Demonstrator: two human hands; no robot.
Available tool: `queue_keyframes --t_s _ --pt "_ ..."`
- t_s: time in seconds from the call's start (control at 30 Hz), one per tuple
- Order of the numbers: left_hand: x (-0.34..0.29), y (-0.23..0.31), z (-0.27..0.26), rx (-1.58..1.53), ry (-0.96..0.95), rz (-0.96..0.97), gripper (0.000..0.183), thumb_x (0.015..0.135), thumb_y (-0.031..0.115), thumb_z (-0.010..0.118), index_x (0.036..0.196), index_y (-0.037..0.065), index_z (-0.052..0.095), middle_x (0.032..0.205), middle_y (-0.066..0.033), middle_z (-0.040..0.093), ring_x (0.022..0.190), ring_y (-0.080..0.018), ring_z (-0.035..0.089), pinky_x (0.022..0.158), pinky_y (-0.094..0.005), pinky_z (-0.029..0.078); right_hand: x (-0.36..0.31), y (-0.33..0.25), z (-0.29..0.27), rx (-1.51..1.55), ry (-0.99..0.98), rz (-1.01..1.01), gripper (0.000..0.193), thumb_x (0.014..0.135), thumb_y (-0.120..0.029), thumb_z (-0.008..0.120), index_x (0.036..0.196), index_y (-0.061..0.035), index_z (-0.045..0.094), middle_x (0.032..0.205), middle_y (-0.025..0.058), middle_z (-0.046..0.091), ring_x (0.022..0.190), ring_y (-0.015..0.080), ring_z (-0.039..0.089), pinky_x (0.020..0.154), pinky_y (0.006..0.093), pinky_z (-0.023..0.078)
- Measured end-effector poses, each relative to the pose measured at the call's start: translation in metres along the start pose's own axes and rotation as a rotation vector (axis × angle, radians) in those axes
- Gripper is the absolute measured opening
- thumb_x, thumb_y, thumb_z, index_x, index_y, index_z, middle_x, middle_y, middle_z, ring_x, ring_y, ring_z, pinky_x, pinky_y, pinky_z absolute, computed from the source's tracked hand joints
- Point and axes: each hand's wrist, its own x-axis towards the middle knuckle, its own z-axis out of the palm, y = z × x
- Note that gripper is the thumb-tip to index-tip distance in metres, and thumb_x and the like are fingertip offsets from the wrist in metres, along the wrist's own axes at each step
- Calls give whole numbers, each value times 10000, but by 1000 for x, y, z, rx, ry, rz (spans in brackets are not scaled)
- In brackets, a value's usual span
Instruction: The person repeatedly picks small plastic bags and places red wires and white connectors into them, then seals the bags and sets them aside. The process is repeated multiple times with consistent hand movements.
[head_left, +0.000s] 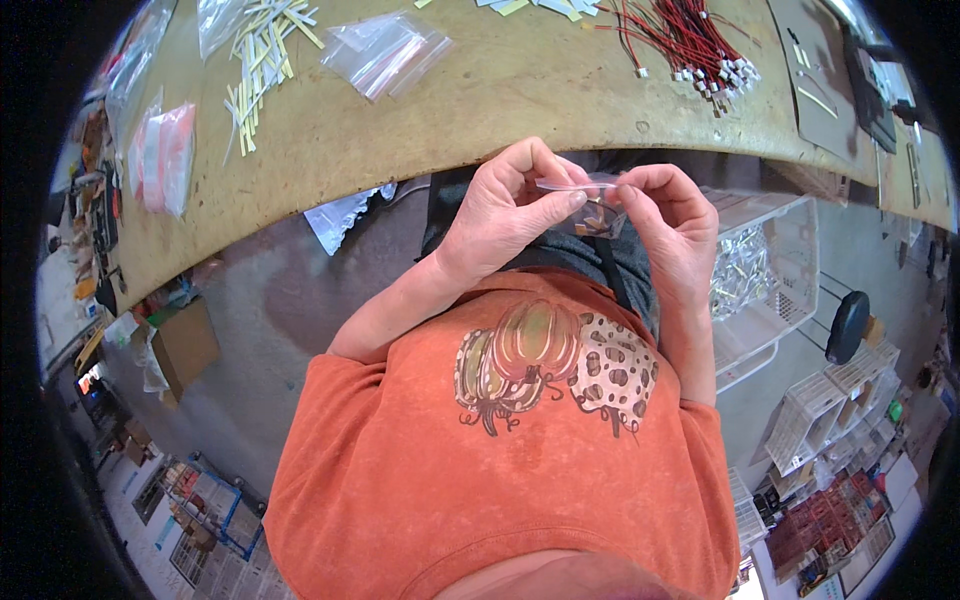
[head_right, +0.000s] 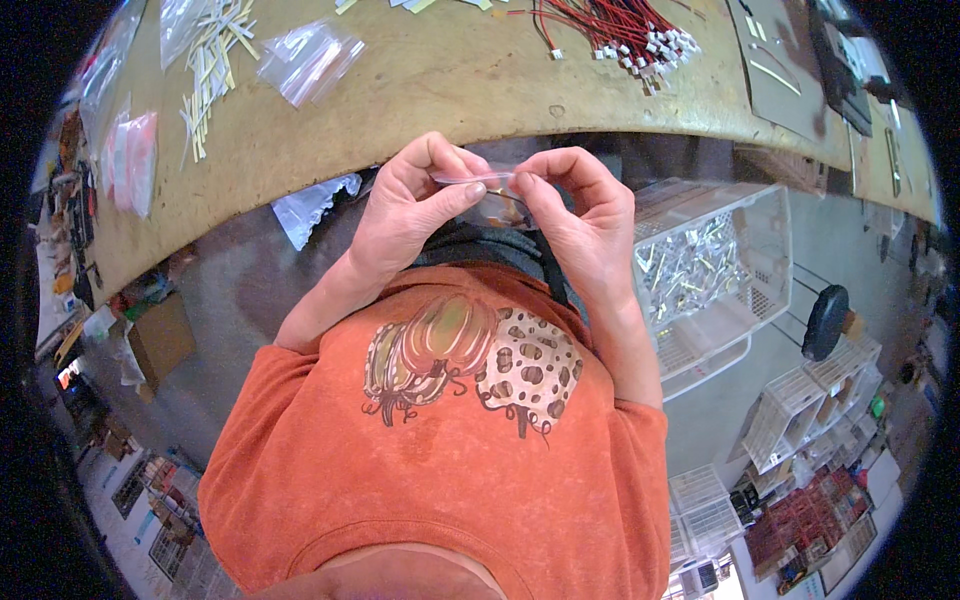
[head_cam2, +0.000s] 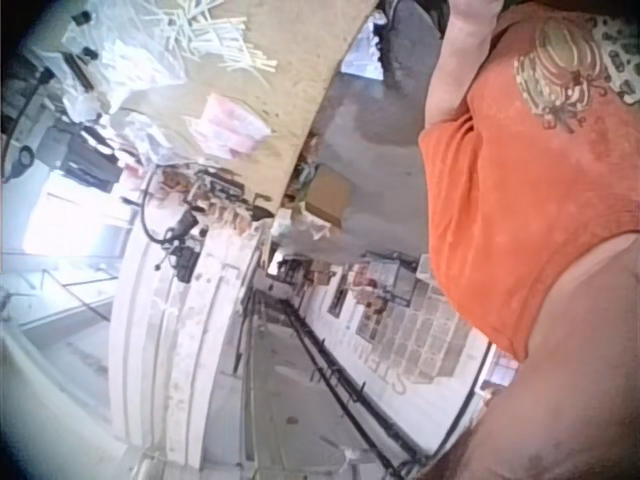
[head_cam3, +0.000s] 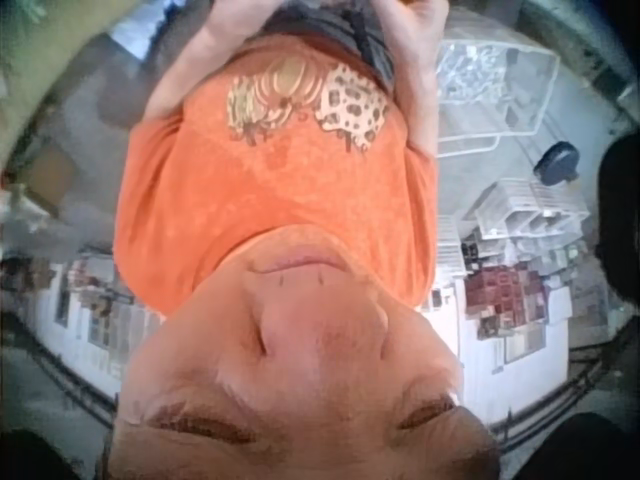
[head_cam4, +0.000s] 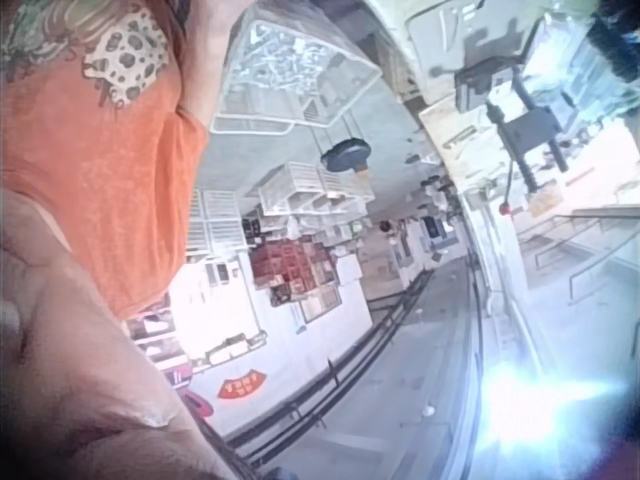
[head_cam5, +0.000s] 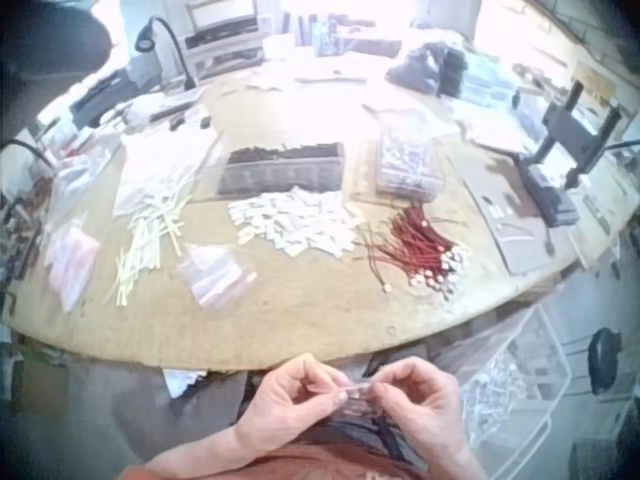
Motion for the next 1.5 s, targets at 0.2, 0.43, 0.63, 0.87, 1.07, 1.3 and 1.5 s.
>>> queue_keyframes --t_s 0.2,0.43,0.63,0.87,1.07,1.3,1.5 --pt "3 -7 2 22 -20 67 131 982 0 673 961 45 552 1106 -90 680 969 -124 674 877 -279 566 3 5 1 -33 -44 -48 63 956 -19 715 1003 22 705 947 27 724 870 89 664 788 245 543" --pt "7 -5 8 326 46 57 91 956 23 706 1006 0 634 941 -22 678 864 -60 644 789 -234 555 -1 4 0 -339 44 -215 113 944 -4 700 1054 -8 726 930 76 747 874 165 714 772 285 552" --pt "16 -3 17 824 55 329 49 853 3 713 830 8 670 714 -44 632 659 -101 636 602 -265 505 0 6 -7 -661 6 -453 125 881 22 723 994 -33 724 895 111 731 815 256 717 725 336 557" --pt "6 5 9 937 -74 396 67 767 27 686 758 42 622 708 -118 613 672 -271 639 618 -364 511 -15 9 -43 -309 42 -58 100 1020 -33 602 1042 -10 697 952 26 715 803 79 620 680 225 497" --pt "-7 22 -2 944 -50 296 145 861 55 742 763 30 638 713 -82 629 660 -224 630 602 -340 493 -28 35 -134 -248 347 -116 136 1040 -43 578 1158 -38 646 1056 66 683 916 132 664 702 283 599" --pt "-3 78 -58 1331 356 604 47 888 77 747 886 47 711 836 -84 713 733 -184 687 646 -315 545 -78 54 -289 -1772 416 333 252 1024 -108 583 1237 -5 669 1175 188 705 1017 309 690 884 409 545" --pt "20 110 -127 1584 556 576 124 900 122 752 963 19 728 866 -86 714 723 -150 673 675 -297 542 -59 52 -235 -1322 387 65 236 1009 -117 597 1175 18 698 1105 218 720 1016 346 696 903 415 537"
